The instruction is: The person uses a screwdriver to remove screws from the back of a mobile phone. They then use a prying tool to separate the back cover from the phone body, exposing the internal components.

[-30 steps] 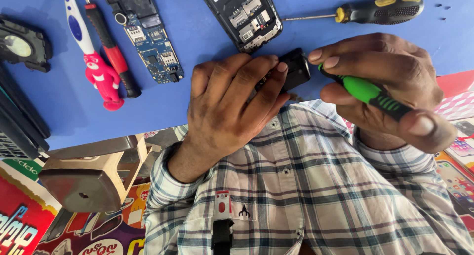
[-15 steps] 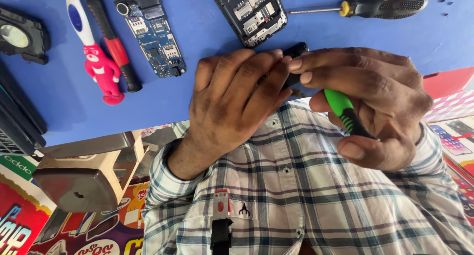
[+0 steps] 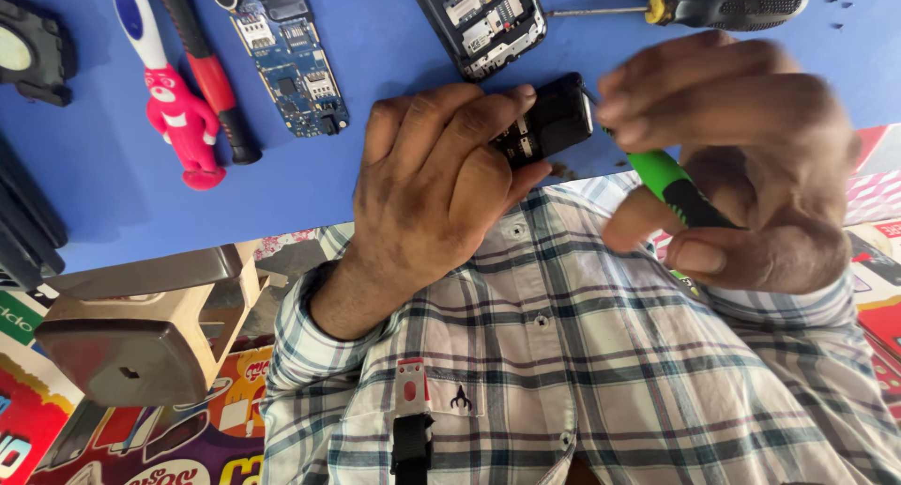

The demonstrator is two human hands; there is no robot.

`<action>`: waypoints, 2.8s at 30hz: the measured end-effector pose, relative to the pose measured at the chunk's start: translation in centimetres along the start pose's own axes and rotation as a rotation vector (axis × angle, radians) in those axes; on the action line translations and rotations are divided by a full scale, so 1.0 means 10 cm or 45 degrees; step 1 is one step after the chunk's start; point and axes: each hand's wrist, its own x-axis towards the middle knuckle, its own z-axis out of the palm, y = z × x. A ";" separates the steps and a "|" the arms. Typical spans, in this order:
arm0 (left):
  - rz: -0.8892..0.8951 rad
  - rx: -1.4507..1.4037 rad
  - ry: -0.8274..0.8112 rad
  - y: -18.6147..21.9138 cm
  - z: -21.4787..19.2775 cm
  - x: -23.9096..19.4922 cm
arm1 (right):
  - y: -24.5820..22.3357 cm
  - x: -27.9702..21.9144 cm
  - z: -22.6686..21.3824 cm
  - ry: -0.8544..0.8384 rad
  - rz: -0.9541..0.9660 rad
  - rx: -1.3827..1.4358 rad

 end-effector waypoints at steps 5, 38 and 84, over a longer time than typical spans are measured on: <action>0.009 0.039 0.016 0.00 0.03 0.01 | 0.16 0.07 -0.05 -0.147 -0.406 -0.147; 0.056 0.036 0.042 -0.01 0.00 0.05 | -0.06 0.23 -0.24 -0.586 -0.087 -0.082; 0.002 0.091 -0.050 0.06 -0.01 0.04 | -0.12 0.26 -0.11 -0.019 -0.169 -0.316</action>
